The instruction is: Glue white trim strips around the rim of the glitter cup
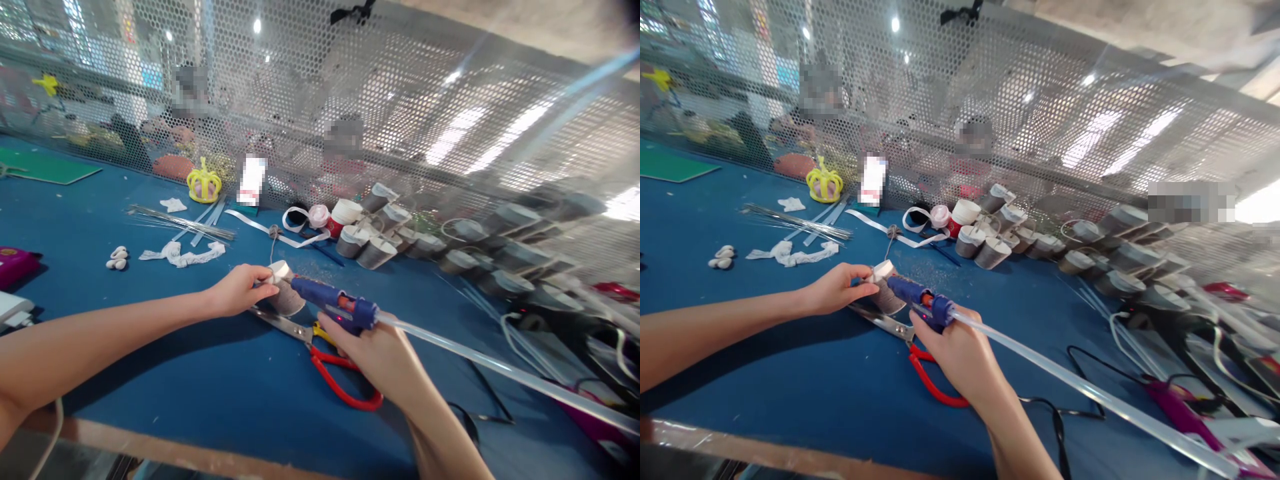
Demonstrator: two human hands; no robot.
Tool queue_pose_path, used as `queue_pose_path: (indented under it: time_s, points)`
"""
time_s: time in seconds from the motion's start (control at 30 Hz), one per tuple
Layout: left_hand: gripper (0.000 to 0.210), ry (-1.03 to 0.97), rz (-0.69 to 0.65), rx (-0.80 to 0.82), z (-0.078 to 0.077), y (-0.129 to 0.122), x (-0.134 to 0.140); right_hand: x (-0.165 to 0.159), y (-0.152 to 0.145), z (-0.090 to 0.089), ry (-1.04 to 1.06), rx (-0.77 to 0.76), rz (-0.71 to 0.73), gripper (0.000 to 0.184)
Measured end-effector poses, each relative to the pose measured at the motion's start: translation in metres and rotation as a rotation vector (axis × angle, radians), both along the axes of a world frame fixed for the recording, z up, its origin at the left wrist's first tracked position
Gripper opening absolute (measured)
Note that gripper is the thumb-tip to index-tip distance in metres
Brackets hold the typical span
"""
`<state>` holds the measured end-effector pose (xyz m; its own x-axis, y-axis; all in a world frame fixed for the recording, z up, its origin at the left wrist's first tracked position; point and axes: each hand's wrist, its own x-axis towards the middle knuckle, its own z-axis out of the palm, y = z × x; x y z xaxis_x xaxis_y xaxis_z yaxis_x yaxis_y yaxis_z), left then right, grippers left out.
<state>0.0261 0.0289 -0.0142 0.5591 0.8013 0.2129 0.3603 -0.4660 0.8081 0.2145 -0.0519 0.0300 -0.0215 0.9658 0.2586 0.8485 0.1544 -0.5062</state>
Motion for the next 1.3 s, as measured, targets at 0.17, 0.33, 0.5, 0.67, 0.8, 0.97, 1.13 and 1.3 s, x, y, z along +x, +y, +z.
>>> queue_pose_path:
  time_s: [0.17, 0.33, 0.5, 0.67, 0.8, 0.97, 1.13, 1.3]
  points:
    - [0.021, -0.003, 0.01, 0.001, 0.0, 0.0, 0.0, -0.002, -0.002, 0.001, 0.006, -0.008, 0.016, 0.024]
    - [0.021, 0.015, 0.006, 0.023, 0.0, 0.0, -0.001, 0.0, -0.002, 0.001, -0.023, -0.011, -0.017, 0.025]
    - [0.023, 0.037, 0.002, 0.053, 0.001, 0.001, -0.001, 0.003, 0.001, -0.002, 0.014, -0.034, -0.021, 0.025]
    - [0.023, 0.063, 0.005, 0.066, 0.002, 0.002, -0.002, 0.006, 0.005, 0.004, 0.076, -0.051, -0.055, 0.022]
    - [0.023, 0.075, 0.001, 0.068, 0.002, 0.002, -0.002, 0.004, 0.004, 0.009, 0.099, -0.084, -0.049, 0.02]
    - [0.025, 0.045, -0.009, 0.06, -0.001, 0.004, -0.003, 0.005, 0.003, 0.003, 0.083, -0.083, -0.021, 0.024]
    - [0.023, 0.052, -0.022, 0.056, -0.002, 0.004, -0.003, 0.009, 0.006, 0.0, 0.07, -0.108, -0.068, 0.026]
    - [0.022, 0.061, -0.02, 0.059, -0.001, 0.004, -0.003, 0.008, 0.005, 0.002, 0.081, -0.091, -0.055, 0.025]
